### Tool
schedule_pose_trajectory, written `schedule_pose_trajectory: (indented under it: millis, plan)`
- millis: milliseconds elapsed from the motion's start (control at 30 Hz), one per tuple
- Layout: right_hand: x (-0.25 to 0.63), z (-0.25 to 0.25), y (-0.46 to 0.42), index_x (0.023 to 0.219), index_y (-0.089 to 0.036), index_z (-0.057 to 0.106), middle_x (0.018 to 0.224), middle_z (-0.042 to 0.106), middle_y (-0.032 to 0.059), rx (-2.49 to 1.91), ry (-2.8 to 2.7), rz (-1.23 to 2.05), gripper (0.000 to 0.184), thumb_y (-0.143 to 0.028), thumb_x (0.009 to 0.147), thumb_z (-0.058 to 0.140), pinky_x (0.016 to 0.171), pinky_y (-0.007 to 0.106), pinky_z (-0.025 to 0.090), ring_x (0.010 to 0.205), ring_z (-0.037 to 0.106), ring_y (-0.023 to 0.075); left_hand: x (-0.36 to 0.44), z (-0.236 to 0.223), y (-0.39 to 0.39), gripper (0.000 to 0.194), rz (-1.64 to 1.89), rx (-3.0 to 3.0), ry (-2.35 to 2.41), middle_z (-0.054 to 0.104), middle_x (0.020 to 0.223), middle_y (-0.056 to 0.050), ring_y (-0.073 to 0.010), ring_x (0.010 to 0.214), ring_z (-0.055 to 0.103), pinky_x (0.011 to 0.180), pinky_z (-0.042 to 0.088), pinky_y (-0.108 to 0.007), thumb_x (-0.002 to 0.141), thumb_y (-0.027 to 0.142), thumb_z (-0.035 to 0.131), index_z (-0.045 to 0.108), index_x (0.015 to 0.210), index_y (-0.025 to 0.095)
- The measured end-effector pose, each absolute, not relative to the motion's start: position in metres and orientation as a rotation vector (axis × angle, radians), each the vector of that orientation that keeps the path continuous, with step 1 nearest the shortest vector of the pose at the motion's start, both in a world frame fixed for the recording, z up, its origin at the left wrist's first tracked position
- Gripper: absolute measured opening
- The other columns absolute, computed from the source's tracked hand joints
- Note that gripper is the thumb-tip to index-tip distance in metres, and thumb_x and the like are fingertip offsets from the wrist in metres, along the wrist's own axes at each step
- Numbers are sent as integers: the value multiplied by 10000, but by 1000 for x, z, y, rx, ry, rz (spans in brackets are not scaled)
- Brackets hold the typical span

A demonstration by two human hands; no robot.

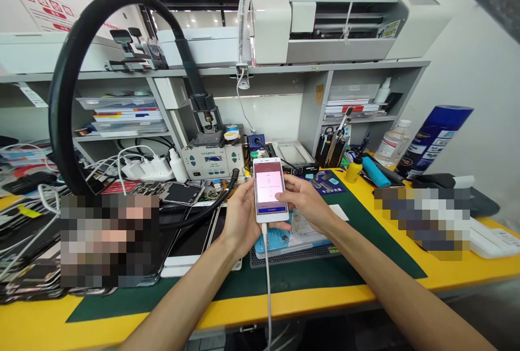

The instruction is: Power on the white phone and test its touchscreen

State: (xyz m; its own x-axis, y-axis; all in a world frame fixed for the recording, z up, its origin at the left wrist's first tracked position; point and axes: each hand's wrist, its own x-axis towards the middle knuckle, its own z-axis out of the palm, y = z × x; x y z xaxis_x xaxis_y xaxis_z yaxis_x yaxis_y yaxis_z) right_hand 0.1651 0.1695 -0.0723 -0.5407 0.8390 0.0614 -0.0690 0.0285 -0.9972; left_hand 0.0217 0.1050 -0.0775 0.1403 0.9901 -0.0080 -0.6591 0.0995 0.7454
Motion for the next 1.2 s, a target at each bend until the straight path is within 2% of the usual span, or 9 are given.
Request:
schedule_pose_trajectory:
  millis: [300,600,800,1033,1200]
  plan:
    - [165,-76,173,1194,-233,658,1077,733,73,-830,-1623,1569,343,-304,861,613,719,342,518,912,673,229,21,-78,103,539,1337,686,611,692,1161,-167,-303,934,699,674,625,-442,988,467,411,551,1387,133]
    - [165,-76,174,1154,-225,672,1038,721,70,-829,-1619,1566,335,-320,835,635,694,340,502,916,668,243,22,-77,103,554,1344,687,597,691,1165,-171,-311,939,700,669,627,-448,984,473,422,543,1402,131]
    - [167,-76,173,1182,-213,672,1023,718,67,-819,-1604,1587,399,-383,822,641,643,312,458,869,650,226,21,-76,103,556,1338,673,595,695,1164,-173,-311,935,704,667,628,-446,993,468,392,529,1419,140]
    - [165,-77,173,1135,-201,683,997,730,63,-815,-1546,1627,389,-374,790,641,602,277,396,794,620,188,20,-79,105,571,1318,674,564,706,1141,-177,-310,941,706,674,632,-449,991,480,380,541,1406,122]
    - [166,-79,174,1131,-203,676,1031,735,76,-808,-1517,1670,388,-394,796,629,613,276,407,865,635,213,19,-80,105,573,1311,668,549,706,1149,-174,-302,947,708,692,634,-450,995,478,377,521,1423,126]
